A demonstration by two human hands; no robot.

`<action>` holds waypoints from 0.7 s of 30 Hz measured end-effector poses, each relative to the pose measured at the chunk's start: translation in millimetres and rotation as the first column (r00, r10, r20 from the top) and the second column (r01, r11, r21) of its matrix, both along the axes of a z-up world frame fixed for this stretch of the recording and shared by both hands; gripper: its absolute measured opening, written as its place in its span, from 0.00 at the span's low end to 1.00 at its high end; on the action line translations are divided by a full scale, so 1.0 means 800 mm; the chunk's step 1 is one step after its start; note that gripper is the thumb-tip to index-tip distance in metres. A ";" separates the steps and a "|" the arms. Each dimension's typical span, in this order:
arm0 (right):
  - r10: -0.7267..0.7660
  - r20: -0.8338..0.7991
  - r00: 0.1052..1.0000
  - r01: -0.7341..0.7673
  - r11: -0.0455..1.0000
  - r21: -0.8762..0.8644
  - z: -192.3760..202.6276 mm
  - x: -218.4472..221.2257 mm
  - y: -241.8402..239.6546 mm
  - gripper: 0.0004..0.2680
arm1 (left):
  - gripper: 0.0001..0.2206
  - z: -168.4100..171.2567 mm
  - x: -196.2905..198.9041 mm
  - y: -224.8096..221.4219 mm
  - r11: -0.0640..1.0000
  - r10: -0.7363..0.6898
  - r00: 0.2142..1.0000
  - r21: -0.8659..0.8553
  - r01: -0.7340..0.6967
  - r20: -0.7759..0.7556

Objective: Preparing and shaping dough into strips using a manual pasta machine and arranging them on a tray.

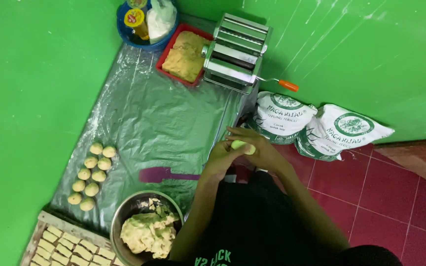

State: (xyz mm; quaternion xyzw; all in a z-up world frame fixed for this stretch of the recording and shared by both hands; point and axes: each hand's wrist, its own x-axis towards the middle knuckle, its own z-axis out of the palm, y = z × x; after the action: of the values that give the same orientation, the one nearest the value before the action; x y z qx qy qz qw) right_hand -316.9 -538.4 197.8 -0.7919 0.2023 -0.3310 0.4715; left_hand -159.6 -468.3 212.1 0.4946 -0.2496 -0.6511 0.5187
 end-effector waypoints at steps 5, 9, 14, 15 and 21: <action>-0.036 0.010 0.999 0.035 0.998 0.051 0.001 -0.006 0.000 0.17 | 0.14 -0.016 -0.008 -0.009 1.000 -0.001 0.997 -0.003 0.002 0.072; -0.044 0.002 0.999 0.044 0.997 0.065 0.009 -0.013 0.001 0.19 | 0.14 -0.003 -0.029 -0.009 0.999 0.042 0.992 0.025 -0.046 0.119; -0.078 0.006 0.997 0.077 0.995 0.064 0.006 -0.020 0.004 0.16 | 0.17 -0.015 -0.021 -0.013 0.997 -0.049 0.983 0.071 0.036 0.179; -0.085 -0.001 0.996 0.085 0.996 0.031 -0.002 -0.020 0.004 0.16 | 0.18 -0.020 -0.019 -0.014 0.995 -0.069 0.977 0.085 0.053 0.202; -0.169 -0.051 0.984 0.170 0.985 0.016 -0.010 -0.023 0.007 0.24 | 0.18 -0.046 -0.019 -0.007 0.997 -0.036 0.984 0.071 0.024 0.174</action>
State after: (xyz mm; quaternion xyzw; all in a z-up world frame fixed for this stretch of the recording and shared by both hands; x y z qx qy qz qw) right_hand -335.7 -533.1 189.7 -0.7749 0.2837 -0.3483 0.4447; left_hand -174.5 -473.7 174.9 0.5636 -0.2791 -0.6209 0.4679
